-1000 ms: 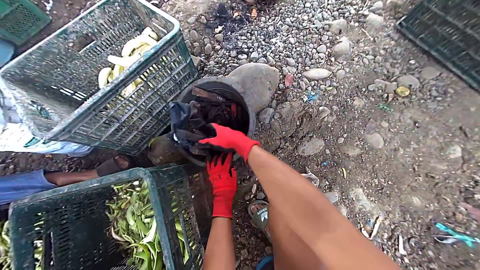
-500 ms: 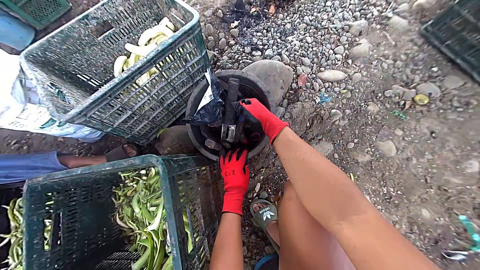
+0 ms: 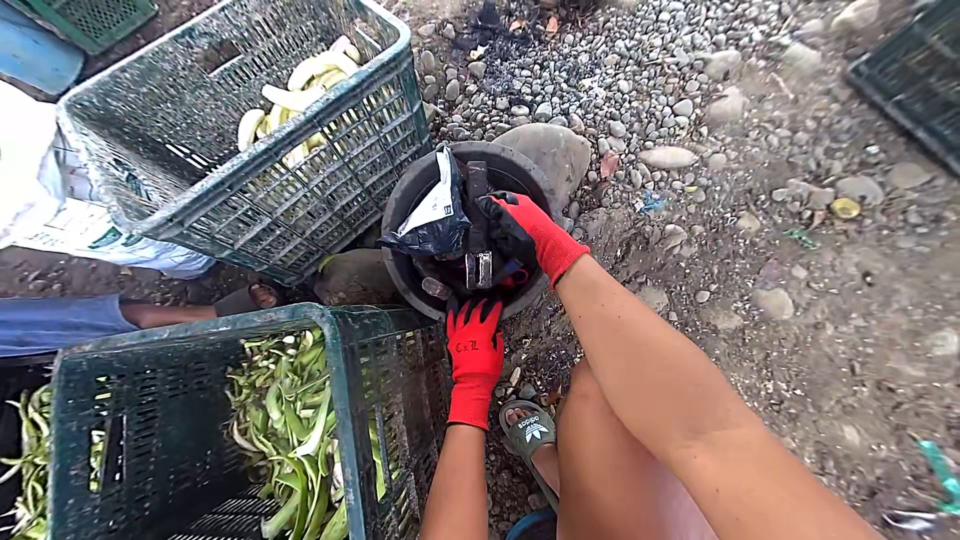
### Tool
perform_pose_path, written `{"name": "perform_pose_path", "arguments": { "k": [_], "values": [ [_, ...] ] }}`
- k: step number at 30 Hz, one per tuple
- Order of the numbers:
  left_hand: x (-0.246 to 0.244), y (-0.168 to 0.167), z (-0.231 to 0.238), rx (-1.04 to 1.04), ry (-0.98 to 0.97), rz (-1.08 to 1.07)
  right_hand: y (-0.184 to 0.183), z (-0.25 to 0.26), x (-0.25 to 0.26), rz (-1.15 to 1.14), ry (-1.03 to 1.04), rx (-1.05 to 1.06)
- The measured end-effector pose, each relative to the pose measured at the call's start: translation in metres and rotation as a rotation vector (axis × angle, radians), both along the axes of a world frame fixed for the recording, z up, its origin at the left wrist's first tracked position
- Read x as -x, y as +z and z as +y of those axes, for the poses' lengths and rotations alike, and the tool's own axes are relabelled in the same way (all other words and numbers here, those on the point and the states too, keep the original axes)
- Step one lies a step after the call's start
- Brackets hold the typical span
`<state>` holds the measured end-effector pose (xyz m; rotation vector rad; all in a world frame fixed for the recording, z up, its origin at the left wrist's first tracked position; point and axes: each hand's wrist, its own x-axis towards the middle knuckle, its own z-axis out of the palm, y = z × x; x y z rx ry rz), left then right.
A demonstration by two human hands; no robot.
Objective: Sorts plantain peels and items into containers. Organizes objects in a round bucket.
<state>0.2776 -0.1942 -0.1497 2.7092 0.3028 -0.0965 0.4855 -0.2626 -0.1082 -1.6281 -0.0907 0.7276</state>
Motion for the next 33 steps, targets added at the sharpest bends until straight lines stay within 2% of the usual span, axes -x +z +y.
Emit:
{"name": "perform_pose_path", "arguments": {
  "k": [3,6,8,10,12,14,15,17,20,22,28,31,33],
  "values": [
    [0.000,-0.001,0.000,-0.015,-0.001,-0.026,0.010,0.009,0.008,-0.154,0.117,0.118],
    [-0.002,0.006,0.000,-0.026,0.030,0.018,0.047,0.020,0.054,-0.274,0.467,0.332],
    [-0.004,0.025,-0.007,-0.055,0.136,0.236,0.059,0.034,0.092,-0.294,0.635,0.496],
    [-0.008,0.041,-0.010,-0.049,0.204,0.460,0.061,0.044,0.106,-0.265,0.711,0.570],
    [-0.008,0.037,-0.008,-0.064,0.213,0.395,0.064,0.044,0.101,-0.279,0.754,0.565],
    [-0.003,0.021,-0.002,-0.053,0.175,0.180,0.064,0.036,0.093,-0.302,0.777,0.497],
    [-0.001,0.011,0.002,-0.042,0.132,0.056,0.060,0.030,0.087,-0.324,0.733,0.430],
    [0.000,0.002,0.009,-0.009,0.062,-0.054,0.063,0.016,0.074,-0.284,0.476,0.319],
    [0.002,-0.006,0.011,-0.019,0.047,-0.093,0.062,0.011,0.041,-0.141,0.097,0.463],
    [0.005,-0.009,0.008,-0.026,0.040,-0.104,0.040,0.018,0.028,-0.062,-0.018,0.573],
    [0.027,-0.028,-0.001,-0.077,-0.062,-0.133,-0.026,0.022,0.015,0.186,-0.076,0.619],
    [0.021,-0.028,0.001,-0.100,-0.087,-0.179,-0.020,0.016,0.017,0.179,-0.050,0.577],
    [0.012,-0.025,0.007,-0.095,-0.084,-0.200,0.001,0.027,0.032,0.092,-0.043,0.525]
  ]
}}
